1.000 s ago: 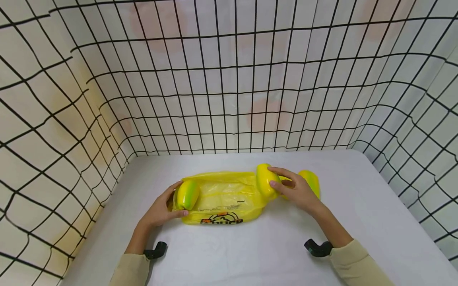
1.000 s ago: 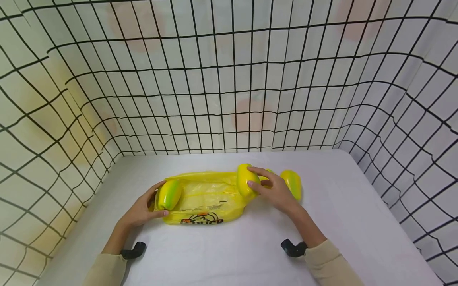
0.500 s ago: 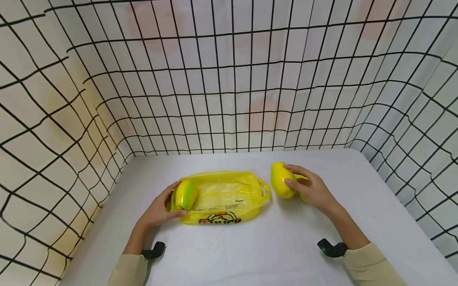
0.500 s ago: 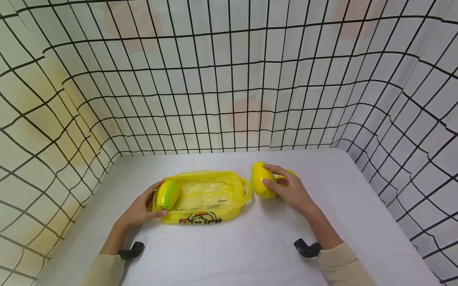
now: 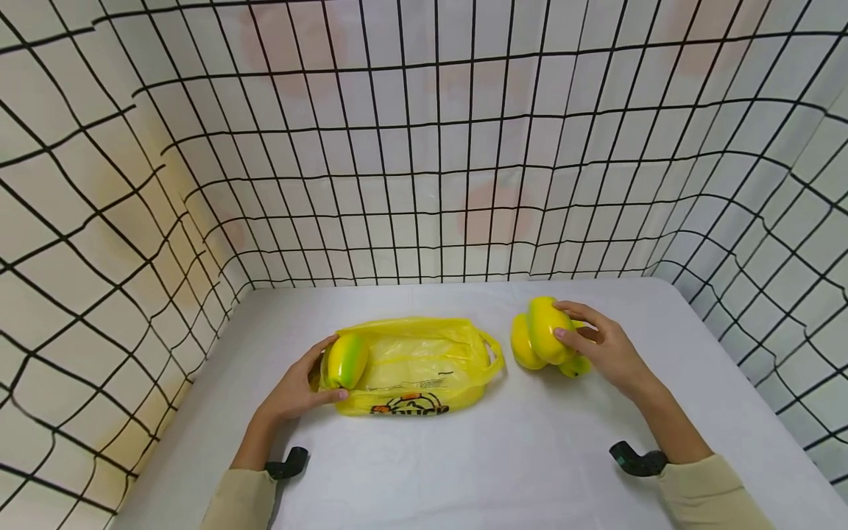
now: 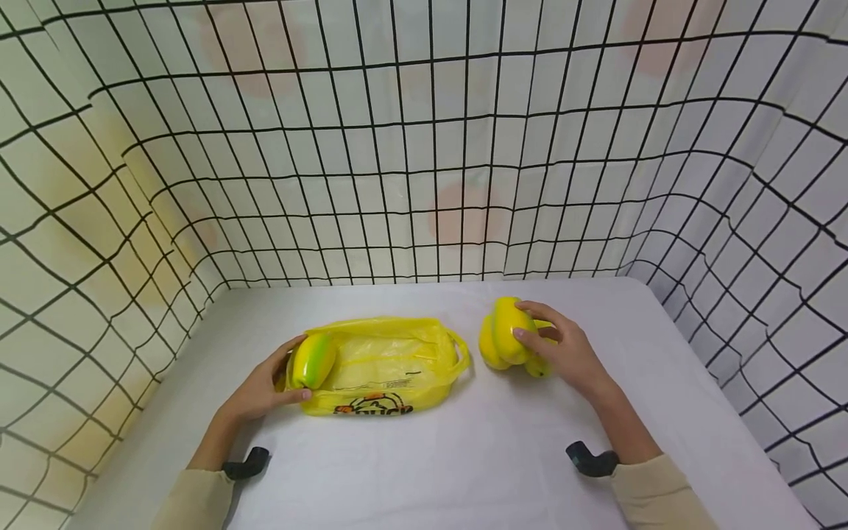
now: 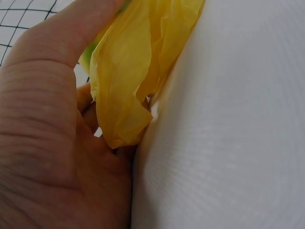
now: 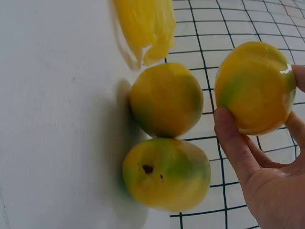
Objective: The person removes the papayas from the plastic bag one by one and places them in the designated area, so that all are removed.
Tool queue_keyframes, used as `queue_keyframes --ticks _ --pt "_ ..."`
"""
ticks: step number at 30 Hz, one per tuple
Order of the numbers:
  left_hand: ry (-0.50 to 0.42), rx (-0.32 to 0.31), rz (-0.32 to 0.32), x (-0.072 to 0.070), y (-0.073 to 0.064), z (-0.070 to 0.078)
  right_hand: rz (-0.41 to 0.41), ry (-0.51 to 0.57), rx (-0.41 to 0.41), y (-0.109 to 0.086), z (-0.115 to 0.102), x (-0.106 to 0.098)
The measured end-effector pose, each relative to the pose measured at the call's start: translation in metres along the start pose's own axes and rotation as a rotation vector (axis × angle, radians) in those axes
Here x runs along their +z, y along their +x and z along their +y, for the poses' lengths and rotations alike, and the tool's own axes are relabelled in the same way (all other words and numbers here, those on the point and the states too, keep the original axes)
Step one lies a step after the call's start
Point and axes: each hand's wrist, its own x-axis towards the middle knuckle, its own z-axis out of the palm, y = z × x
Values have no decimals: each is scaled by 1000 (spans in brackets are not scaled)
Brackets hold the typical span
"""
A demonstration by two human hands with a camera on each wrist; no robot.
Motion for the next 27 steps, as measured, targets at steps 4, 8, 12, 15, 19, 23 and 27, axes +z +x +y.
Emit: queue_keyframes --ticks 4,8,12,15,19,23,27 --pt "0 -2 -2 0 1 1 10 0 -3 -1 4 -8" --pt "0 -6 -3 0 1 0 24 -20 2 -3 9 -16" --pt "6 -5 -4 0 1 -2 43 -46 -1 -5 14 -23" --pt "11 -4 -4 1 2 -3 57 -64 0 -7 18 -28" --pt "13 -5 -2 1 2 -2 74 -72 7 -9 21 -32" --pt "7 -5 -4 1 1 -2 90 -77 14 -11 24 -37" --pt "6 -2 -5 1 2 -2 108 -78 15 -13 28 -43"
